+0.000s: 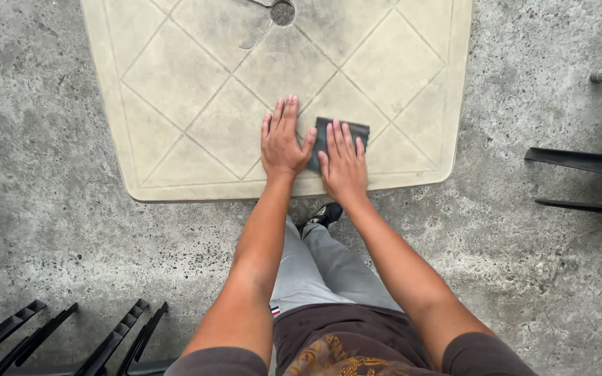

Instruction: Sand the surface and edges of a plastic table using sandpaper.

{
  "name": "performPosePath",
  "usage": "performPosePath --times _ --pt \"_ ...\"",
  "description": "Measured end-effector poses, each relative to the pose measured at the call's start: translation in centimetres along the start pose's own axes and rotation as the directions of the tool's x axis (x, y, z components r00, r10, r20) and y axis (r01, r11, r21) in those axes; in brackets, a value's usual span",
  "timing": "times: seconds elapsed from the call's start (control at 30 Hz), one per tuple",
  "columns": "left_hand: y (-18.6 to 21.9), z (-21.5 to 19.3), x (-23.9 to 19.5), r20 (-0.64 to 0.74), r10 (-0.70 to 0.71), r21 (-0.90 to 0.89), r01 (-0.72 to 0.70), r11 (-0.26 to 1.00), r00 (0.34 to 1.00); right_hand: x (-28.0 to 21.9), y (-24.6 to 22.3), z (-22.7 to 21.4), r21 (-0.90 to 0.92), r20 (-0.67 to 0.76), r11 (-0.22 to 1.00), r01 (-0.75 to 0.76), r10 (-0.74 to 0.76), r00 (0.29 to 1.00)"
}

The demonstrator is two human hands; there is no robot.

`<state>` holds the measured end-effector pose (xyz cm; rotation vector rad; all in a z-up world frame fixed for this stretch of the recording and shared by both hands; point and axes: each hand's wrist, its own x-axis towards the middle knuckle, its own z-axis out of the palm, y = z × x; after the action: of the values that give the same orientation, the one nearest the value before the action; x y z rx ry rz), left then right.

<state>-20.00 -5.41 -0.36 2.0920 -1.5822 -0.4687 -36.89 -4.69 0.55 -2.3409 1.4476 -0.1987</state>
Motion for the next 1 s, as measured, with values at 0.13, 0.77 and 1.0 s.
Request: performPosePath --times 0.13,0.77,1.0 --pt "0.3 0.3 0.2 0.008 0.005 0.054 -0.006 0.999 1.000 -4.7 0.6 1.3 -0.003 0.037 1.000 -0.017 0.017 0.999" --pt "0.0 0.3 -0.3 0.026 0.022 0.071 -0.024 0.997 0.999 -6.3 0.8 -0.8 -0.023 0.113 0.994 -0.110 0.112 0.987" --pt "0.0 0.3 0.6 0.064 0.001 0.117 -0.008 0.993 0.998 9.2 1.7 -0.3 -0.034 -0.037 0.994 -0.105 0.104 0.994"
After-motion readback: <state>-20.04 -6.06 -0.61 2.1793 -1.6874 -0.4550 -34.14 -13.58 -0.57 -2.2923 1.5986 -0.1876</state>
